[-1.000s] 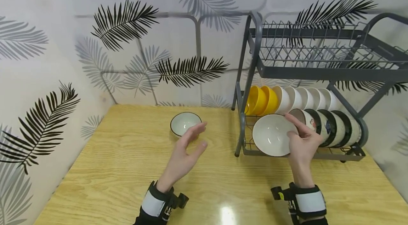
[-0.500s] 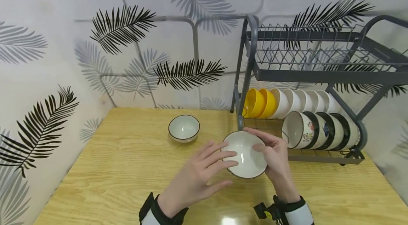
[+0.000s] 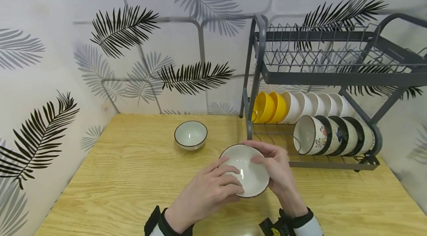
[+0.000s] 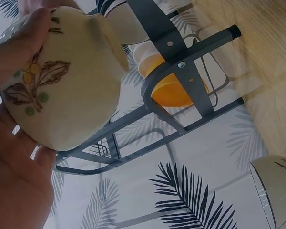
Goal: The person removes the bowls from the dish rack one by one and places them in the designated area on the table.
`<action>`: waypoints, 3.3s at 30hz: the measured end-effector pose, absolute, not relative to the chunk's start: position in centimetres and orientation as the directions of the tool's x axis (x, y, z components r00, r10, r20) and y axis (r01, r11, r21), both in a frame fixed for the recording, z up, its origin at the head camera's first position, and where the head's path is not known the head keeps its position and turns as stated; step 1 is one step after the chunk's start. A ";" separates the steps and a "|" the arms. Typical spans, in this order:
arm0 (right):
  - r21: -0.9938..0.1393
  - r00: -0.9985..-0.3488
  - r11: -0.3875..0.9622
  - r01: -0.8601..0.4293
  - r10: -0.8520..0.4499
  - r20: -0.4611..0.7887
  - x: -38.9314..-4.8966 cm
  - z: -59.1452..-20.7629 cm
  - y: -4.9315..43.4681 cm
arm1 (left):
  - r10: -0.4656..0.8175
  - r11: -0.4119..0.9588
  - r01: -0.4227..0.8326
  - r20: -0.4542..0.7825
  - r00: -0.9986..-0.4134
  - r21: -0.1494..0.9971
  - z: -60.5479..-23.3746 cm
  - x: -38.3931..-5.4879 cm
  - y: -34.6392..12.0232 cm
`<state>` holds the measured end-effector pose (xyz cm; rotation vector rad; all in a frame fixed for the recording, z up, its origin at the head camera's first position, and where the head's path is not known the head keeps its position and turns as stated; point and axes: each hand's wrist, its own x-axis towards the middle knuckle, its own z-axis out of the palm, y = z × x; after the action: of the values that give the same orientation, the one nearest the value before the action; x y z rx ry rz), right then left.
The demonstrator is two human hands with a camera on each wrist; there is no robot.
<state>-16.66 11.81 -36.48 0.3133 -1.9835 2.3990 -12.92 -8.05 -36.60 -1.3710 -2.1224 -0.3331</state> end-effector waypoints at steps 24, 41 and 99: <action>-0.957 -0.918 0.032 -0.287 -0.296 0.265 -17.0 -36.8 11.7 | 0.625 0.547 0.836 0.645 -0.440 0.039 -38.0 -16.3 -13.7; -0.941 -0.907 0.075 -0.329 -0.301 0.293 -16.9 -37.0 11.9 | 0.450 0.749 0.656 0.652 -0.610 0.096 -39.9 -19.8 -15.7; -0.894 -0.887 0.110 -0.434 -0.230 0.401 -17.6 -37.1 14.3 | 0.314 0.827 0.520 0.591 -0.743 0.215 -40.0 -19.9 -12.1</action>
<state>-17.57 14.27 -37.06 0.6694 -2.2139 1.8780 -19.88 -12.11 -39.99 -0.6123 -2.4572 -0.5009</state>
